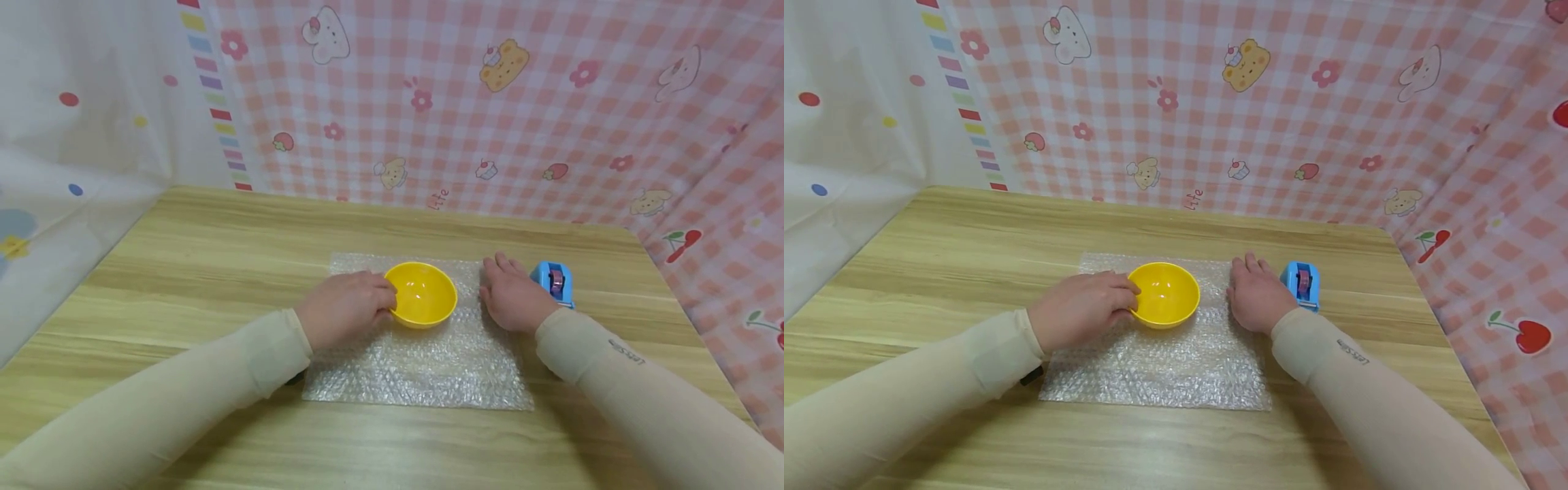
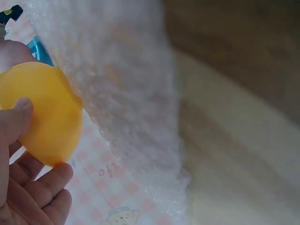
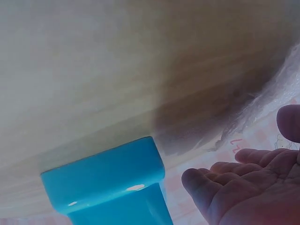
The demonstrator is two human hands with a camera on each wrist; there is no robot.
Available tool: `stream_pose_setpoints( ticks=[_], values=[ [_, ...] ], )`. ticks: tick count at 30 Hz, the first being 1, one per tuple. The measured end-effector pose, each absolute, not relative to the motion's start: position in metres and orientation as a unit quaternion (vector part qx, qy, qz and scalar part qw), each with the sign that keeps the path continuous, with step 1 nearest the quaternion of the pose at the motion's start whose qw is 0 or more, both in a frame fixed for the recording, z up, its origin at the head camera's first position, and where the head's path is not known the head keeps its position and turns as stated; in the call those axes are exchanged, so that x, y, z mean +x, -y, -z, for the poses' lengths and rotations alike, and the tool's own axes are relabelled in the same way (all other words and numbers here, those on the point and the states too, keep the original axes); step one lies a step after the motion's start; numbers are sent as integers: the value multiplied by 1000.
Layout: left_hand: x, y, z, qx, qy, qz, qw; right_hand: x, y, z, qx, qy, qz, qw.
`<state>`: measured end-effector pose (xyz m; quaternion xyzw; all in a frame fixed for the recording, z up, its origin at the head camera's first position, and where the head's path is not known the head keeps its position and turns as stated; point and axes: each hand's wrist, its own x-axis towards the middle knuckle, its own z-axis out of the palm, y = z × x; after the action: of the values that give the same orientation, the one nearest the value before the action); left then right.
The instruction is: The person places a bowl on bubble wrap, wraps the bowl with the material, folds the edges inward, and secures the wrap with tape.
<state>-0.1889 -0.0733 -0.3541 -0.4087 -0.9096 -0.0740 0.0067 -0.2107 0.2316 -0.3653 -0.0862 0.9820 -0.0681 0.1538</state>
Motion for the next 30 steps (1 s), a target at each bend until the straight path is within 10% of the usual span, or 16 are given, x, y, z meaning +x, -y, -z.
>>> stream_pose_setpoints(
  ticks=[30],
  values=[
    [-191, 68, 345, -435, 899, 37, -44, -227, -216, 360, -38, -975, 107, 191]
  ],
)
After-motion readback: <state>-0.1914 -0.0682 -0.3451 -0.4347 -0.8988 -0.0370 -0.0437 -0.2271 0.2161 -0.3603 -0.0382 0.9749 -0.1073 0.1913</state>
